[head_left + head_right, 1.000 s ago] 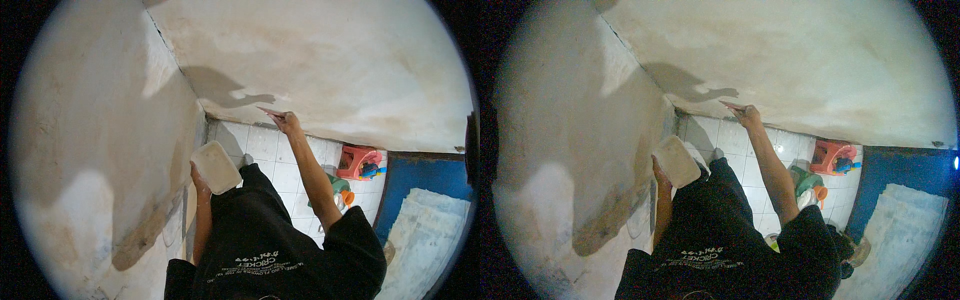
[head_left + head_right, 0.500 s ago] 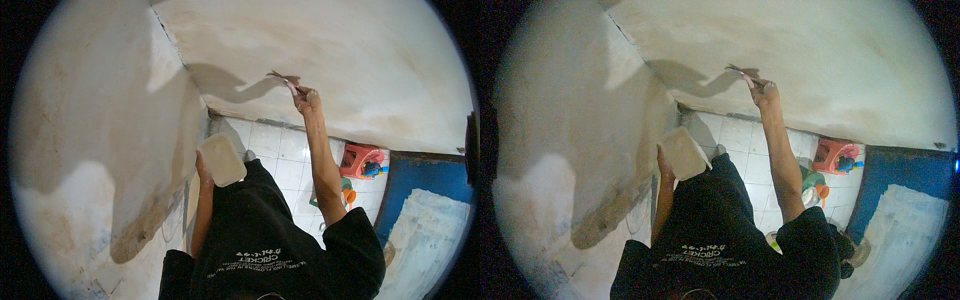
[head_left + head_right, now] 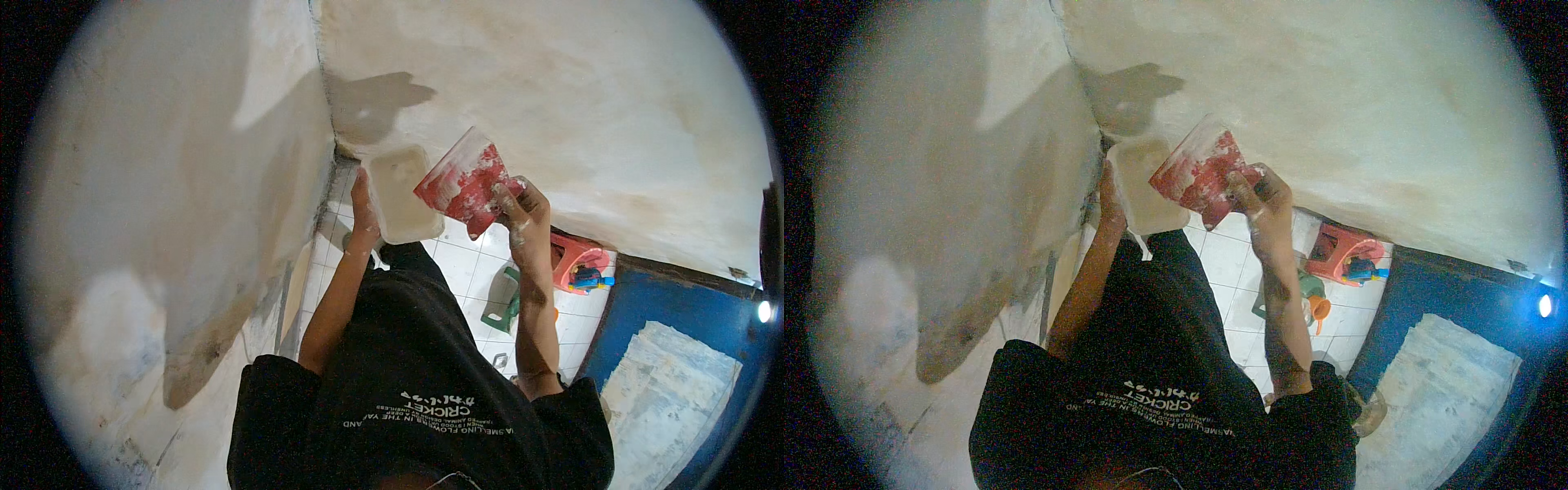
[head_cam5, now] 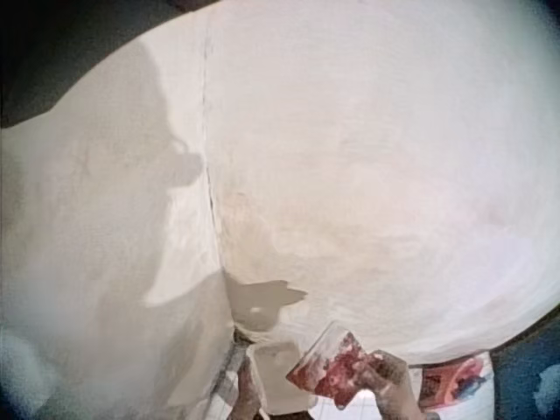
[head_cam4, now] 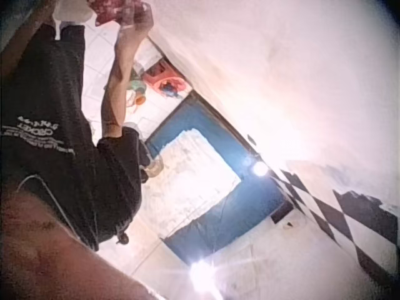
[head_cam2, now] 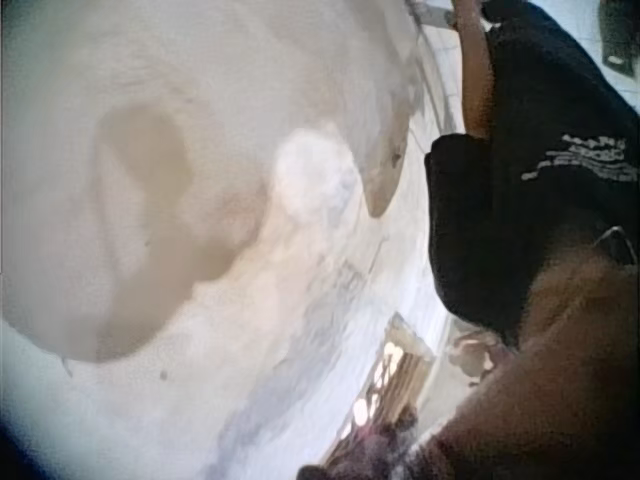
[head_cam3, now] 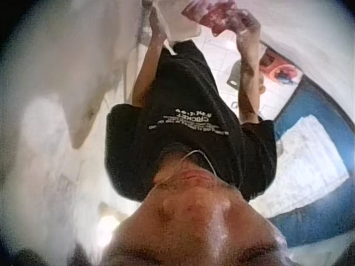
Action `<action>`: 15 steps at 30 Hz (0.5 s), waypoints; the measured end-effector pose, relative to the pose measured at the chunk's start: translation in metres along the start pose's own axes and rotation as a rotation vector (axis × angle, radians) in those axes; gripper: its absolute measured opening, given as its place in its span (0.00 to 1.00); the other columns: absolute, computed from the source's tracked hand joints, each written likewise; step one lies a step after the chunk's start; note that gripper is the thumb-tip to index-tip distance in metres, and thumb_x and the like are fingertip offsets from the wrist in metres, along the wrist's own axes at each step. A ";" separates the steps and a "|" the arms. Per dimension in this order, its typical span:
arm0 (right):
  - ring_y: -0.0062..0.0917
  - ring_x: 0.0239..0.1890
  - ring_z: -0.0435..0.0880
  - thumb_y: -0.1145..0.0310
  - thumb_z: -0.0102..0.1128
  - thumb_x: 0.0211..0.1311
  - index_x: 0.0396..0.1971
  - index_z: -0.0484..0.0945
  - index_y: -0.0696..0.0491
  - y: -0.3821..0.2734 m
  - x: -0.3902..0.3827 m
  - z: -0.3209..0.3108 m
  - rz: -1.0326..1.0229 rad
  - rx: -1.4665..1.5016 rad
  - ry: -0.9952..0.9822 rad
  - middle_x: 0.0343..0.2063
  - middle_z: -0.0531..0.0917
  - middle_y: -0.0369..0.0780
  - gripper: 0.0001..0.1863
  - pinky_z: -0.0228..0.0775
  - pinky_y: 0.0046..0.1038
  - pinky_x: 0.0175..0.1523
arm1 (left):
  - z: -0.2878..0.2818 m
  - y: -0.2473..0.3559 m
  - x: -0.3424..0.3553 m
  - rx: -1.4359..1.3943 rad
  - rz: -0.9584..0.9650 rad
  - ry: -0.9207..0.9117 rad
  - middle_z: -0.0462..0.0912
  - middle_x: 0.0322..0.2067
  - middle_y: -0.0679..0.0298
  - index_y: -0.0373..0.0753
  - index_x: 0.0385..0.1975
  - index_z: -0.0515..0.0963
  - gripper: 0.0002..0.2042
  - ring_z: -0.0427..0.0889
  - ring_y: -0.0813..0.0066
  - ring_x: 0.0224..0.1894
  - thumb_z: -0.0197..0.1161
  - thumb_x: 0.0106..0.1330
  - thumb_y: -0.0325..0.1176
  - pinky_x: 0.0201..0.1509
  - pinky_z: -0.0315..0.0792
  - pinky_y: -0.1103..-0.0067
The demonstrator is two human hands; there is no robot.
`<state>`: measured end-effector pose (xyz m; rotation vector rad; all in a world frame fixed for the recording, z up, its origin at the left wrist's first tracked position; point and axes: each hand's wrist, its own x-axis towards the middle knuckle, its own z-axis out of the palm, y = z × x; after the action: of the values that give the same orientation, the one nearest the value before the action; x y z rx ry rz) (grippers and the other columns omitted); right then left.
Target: The person patches a wall using a putty knife to apply compound from a plastic container.
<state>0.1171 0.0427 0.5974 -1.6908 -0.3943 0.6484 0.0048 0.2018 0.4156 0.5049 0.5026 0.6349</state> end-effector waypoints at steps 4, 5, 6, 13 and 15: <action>0.28 0.21 0.78 0.71 0.55 0.57 0.28 0.71 0.61 -0.008 0.007 0.019 -0.369 -0.688 0.166 0.19 0.78 0.45 0.08 0.71 0.26 0.28 | 0.023 -0.012 0.006 -0.197 -0.146 0.083 0.73 0.46 0.57 0.36 0.53 0.64 0.27 0.75 0.66 0.46 0.41 0.66 0.54 0.49 0.72 0.71; 0.41 0.22 0.79 0.71 0.53 0.56 0.28 0.69 0.60 -0.014 0.010 0.021 -0.368 -0.845 0.138 0.19 0.77 0.51 0.07 0.70 0.33 0.27 | 0.029 -0.020 0.006 -0.187 -0.131 0.096 0.73 0.45 0.57 0.37 0.53 0.64 0.27 0.75 0.66 0.46 0.41 0.66 0.54 0.49 0.72 0.71; 0.44 0.23 0.78 0.71 0.53 0.56 0.29 0.69 0.60 -0.015 0.015 0.020 -0.365 -0.910 0.115 0.19 0.77 0.51 0.07 0.70 0.36 0.27 | 0.034 -0.027 0.006 -0.176 -0.114 0.109 0.73 0.45 0.57 0.37 0.53 0.64 0.26 0.75 0.66 0.46 0.40 0.66 0.53 0.49 0.72 0.72; 0.44 0.21 0.78 0.66 0.50 0.57 0.28 0.66 0.55 -0.011 0.023 0.029 -0.376 -1.355 0.101 0.20 0.77 0.46 0.08 0.68 0.42 0.25 | 0.077 -0.039 -0.018 -0.135 -0.042 0.216 0.70 0.48 0.58 0.39 0.55 0.61 0.29 0.72 0.66 0.49 0.41 0.65 0.57 0.52 0.69 0.72; 0.43 0.23 0.78 0.67 0.50 0.56 0.29 0.66 0.55 -0.005 0.026 0.035 -0.467 -1.308 0.078 0.21 0.76 0.46 0.08 0.68 0.41 0.25 | 0.079 -0.041 -0.015 -0.175 -0.068 0.186 0.69 0.49 0.59 0.39 0.56 0.60 0.30 0.71 0.66 0.50 0.41 0.64 0.58 0.53 0.68 0.71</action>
<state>0.1169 0.0860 0.5930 -2.6657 -1.2934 -0.1278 0.0574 0.1413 0.4563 0.2636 0.6308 0.6573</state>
